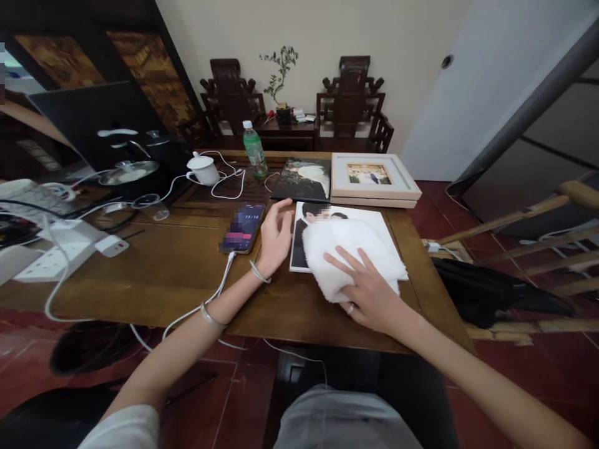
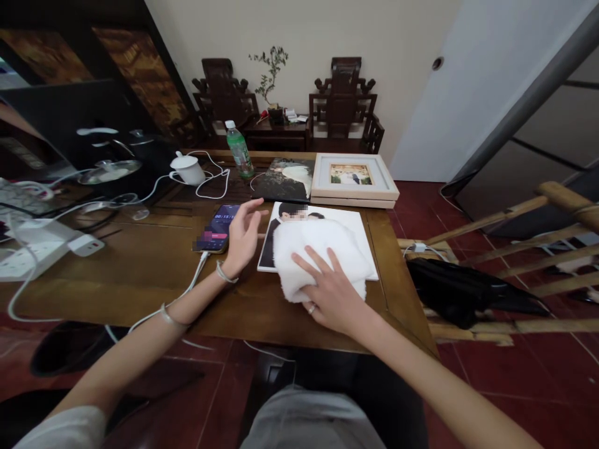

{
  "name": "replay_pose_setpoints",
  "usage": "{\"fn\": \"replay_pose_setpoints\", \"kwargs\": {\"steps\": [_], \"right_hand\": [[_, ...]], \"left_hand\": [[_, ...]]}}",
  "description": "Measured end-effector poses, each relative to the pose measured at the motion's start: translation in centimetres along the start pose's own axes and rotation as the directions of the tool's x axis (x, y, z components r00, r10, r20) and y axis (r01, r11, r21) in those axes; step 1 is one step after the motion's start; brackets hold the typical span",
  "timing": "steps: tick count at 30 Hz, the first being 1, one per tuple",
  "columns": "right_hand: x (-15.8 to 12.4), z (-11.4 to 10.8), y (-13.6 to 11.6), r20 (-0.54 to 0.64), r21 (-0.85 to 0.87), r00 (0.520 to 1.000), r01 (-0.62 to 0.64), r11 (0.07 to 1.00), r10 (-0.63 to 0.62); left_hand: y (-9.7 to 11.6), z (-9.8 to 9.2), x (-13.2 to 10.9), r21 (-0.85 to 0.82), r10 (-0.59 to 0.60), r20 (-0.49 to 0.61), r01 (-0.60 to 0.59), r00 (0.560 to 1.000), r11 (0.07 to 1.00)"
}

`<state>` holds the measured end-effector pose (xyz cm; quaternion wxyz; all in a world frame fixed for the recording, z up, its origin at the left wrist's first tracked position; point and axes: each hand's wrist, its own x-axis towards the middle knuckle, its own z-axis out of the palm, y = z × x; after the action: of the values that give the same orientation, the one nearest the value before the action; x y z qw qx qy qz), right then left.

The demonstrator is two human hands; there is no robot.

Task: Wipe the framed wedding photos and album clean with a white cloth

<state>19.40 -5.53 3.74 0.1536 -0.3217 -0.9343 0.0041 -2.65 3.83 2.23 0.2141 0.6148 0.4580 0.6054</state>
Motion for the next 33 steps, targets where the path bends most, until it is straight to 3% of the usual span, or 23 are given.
{"fn": "replay_pose_setpoints", "kwargs": {"steps": [6, 11, 15, 18, 23, 26, 29, 33], "right_hand": [[-2.1, -0.2, 2.8, 0.006, -0.066, 0.991, -0.133, 0.989, 0.133], [-1.4, -0.6, 5.2, 0.016, -0.093, 0.965, -0.258, 0.962, 0.26], [1.9, -0.4, 7.1, 0.041, -0.052, 0.929, -0.365, 0.93, 0.367], [5.5, -0.1, 7.8, 0.031, 0.036, 0.926, -0.377, 0.925, 0.376], [11.4, 0.6, 7.4, 0.014, 0.295, 0.942, -0.324, 0.899, 0.335], [13.0, 0.9, 6.7, 0.012, 0.413, 0.957, -0.268, 0.871, 0.289], [12.2, 0.7, 6.3, -0.007, 0.416, 0.967, -0.228, 0.88, 0.254], [7.7, -0.3, 7.0, 0.022, 0.266, 0.959, -0.278, 0.923, 0.283]], "left_hand": [[-1.4, 0.5, -0.1, 0.117, 0.006, 0.149, -0.023, 0.989, 0.993], [-0.2, 0.5, -0.4, 0.317, 0.022, 0.272, -0.111, 0.962, 0.942], [0.4, 0.5, -0.7, 0.356, 0.02, 0.423, -0.187, 0.906, 0.916], [0.0, 0.6, -0.7, 0.382, 0.012, 0.489, -0.226, 0.872, 0.896], [-0.4, 0.5, -0.7, 0.399, 0.003, 0.542, -0.26, 0.841, 0.879], [0.0, 0.4, -0.6, 0.398, 0.005, 0.551, -0.269, 0.834, 0.877], [0.4, 0.3, -0.5, 0.388, 0.009, 0.557, -0.269, 0.831, 0.881], [0.2, 0.4, -0.5, 0.379, 0.012, 0.55, -0.262, 0.835, 0.888]]}}
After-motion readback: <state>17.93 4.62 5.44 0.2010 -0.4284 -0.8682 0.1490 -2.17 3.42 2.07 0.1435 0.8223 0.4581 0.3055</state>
